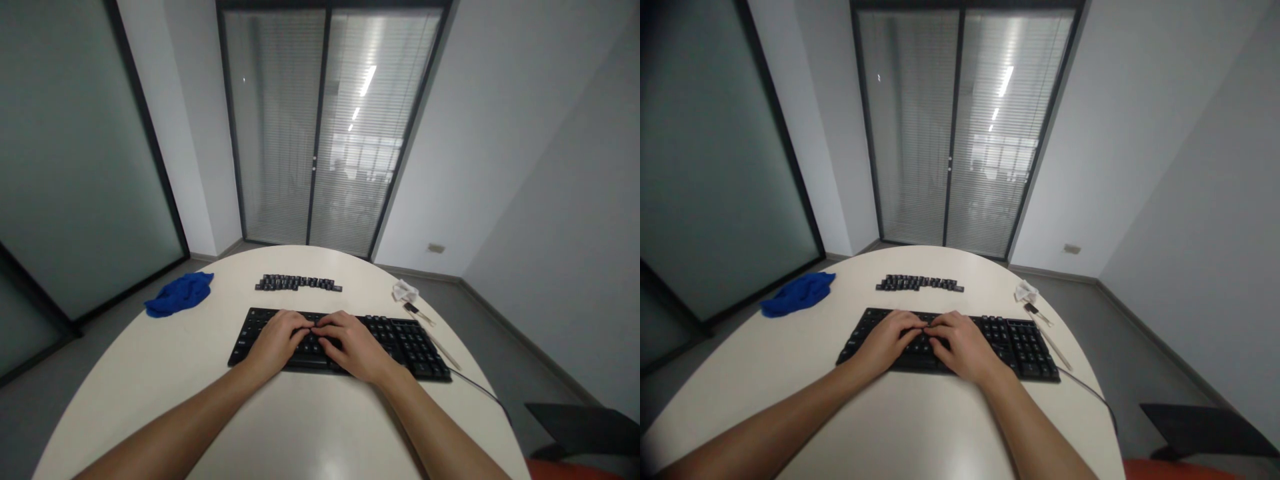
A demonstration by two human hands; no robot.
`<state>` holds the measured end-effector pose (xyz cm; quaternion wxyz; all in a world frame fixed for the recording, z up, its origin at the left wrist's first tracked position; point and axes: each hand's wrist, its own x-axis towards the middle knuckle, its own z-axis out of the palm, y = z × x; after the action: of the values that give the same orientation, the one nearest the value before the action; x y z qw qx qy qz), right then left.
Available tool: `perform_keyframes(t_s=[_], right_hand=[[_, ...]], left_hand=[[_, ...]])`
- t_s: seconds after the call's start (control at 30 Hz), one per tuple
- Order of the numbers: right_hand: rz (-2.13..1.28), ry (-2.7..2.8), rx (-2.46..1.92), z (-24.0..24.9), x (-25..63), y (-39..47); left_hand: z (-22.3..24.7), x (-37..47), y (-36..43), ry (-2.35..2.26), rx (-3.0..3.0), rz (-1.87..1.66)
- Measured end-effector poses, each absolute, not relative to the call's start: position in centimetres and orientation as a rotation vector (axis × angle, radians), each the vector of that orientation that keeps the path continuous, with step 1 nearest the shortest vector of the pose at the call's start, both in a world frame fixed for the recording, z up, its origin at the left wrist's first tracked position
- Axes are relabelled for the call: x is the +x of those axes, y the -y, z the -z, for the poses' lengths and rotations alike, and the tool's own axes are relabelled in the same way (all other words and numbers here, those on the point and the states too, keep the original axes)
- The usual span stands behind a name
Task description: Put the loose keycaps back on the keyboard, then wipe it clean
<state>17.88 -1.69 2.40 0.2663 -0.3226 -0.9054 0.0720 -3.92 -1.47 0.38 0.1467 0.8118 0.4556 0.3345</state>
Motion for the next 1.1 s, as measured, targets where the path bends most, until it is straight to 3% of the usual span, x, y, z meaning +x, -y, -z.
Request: perform_keyframes(t_s=[0.33,0.73,1.1], right_hand=[[-0.22,2.445,-0.892,-3.0,17.7,1.9],[-0.215,2.46,-0.892,-2.5,17.9,1.8],[-0.254,2.45,-0.893,-2.9,17.9,2.1]], left_hand=[[-0.8,-3.9,1.9,-1.315,2.346,-0.892],[-0.9,-3.6,2.3,-1.43,2.267,-1.072],[-2.9,-3.9,3.6,-1.44,2.528,-0.775]])
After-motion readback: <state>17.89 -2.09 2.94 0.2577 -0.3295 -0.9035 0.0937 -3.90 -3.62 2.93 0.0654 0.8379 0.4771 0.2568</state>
